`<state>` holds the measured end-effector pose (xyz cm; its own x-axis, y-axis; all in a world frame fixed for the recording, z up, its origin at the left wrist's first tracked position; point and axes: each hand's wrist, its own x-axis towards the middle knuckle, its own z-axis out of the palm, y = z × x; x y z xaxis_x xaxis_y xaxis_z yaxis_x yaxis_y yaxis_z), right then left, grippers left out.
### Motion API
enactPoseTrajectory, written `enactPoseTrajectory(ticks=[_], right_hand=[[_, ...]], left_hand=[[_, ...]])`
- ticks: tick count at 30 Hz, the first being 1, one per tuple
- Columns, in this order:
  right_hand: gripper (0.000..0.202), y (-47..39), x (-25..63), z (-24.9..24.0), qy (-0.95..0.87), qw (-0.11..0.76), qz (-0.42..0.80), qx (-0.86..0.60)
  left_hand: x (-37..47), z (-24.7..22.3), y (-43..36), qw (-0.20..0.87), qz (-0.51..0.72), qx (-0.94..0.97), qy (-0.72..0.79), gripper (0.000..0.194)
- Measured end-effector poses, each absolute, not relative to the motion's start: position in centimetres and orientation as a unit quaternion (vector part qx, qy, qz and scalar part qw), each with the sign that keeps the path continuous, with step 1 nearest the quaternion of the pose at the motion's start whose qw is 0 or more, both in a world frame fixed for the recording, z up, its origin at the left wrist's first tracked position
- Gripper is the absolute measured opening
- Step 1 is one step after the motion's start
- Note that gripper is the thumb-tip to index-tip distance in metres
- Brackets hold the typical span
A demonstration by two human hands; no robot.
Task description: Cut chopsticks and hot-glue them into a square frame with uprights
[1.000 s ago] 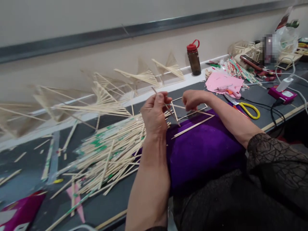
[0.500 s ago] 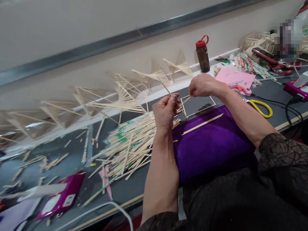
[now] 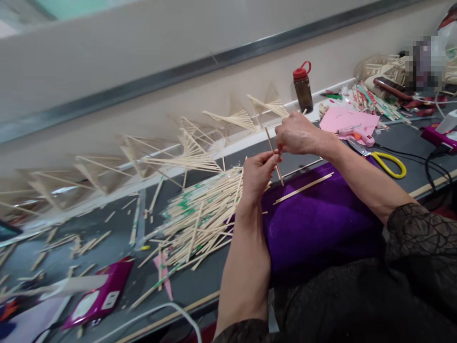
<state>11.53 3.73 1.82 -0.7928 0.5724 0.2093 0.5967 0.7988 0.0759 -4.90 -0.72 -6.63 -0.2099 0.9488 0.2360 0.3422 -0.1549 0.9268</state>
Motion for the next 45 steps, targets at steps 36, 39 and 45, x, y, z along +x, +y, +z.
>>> enactPoseTrajectory(ticks=[36, 39, 45], right_hand=[[0.018, 5.1, 13.1, 3.0, -0.646, 0.548, 0.458, -0.270], [0.023, 5.3, 13.2, 2.9, -0.653, 0.548, 0.444, -0.276], [0.031, 5.6, 13.3, 2.6, -0.657, 0.530, 0.448, -0.295]], left_hand=[[-4.5, -4.7, -2.1, 0.457, 0.599, 0.468, 0.462, 0.033], [-5.0, -4.8, -1.6, 0.464, 0.618, 0.434, 0.462, 0.029], [-5.4, -5.0, -1.1, 0.455, 0.629, 0.427, 0.464, 0.019]])
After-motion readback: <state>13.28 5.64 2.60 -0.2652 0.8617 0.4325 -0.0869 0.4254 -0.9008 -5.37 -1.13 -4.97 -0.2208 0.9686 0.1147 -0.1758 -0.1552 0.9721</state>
